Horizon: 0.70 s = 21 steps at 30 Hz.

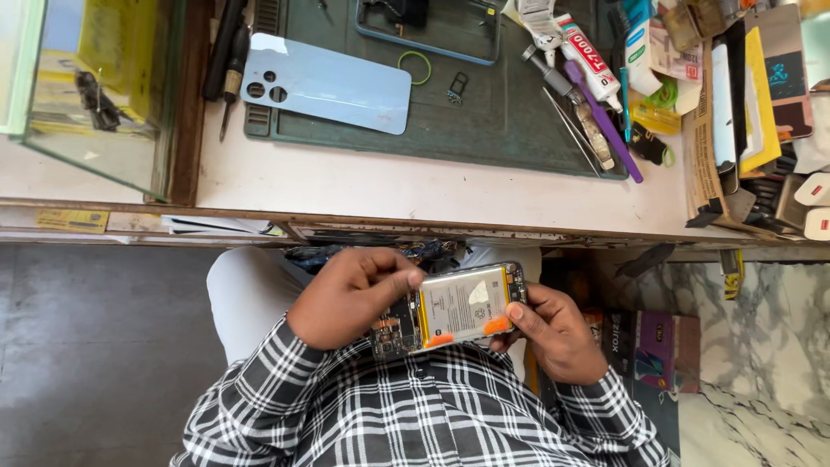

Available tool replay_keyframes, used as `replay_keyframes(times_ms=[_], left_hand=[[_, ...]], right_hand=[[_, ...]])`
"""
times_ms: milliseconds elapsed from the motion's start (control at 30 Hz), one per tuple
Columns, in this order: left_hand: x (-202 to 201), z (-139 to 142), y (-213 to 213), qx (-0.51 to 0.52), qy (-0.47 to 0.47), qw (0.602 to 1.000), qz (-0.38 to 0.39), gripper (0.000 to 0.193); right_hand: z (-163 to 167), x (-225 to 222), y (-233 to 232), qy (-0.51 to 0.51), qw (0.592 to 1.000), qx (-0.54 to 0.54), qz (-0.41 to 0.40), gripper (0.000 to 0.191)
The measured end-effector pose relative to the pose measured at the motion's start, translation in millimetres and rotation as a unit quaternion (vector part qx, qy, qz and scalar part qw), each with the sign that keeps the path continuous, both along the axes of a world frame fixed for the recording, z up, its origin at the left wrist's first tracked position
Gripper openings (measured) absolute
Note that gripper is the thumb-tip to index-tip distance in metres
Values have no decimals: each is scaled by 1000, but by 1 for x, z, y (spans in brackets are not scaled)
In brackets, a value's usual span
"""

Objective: The person disassembles a smartphone, removes the back cover, and inspects internal components. They then open a drawer, retrieve cash, and return to the phone to install a new battery and reconnect internal connectors.

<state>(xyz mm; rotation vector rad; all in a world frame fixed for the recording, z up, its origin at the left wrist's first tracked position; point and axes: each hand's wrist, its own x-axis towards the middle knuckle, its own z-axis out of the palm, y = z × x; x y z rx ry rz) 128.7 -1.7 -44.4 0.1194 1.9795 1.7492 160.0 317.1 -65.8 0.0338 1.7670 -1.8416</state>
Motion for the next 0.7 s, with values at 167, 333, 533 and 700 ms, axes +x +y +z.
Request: replay_keyframes(times_ms=[167,333,533,700], left_hand=[[4,-4,-8,239,-137,957,85,42],[21,-12,1,221,-98,967,80,33],[21,-6,1,239,-134,954,124,25],[20,-4,-5,252,-85,958,107,27]], right_hand=[[-5,7,-13,-18,992,-81,-95,37],[-11,8,-28,-38,983,-115,-136,38],[-5,3,-36,-37,994,-80,-69,39],[0,-1,-37,-48,997,-65,-19,39]])
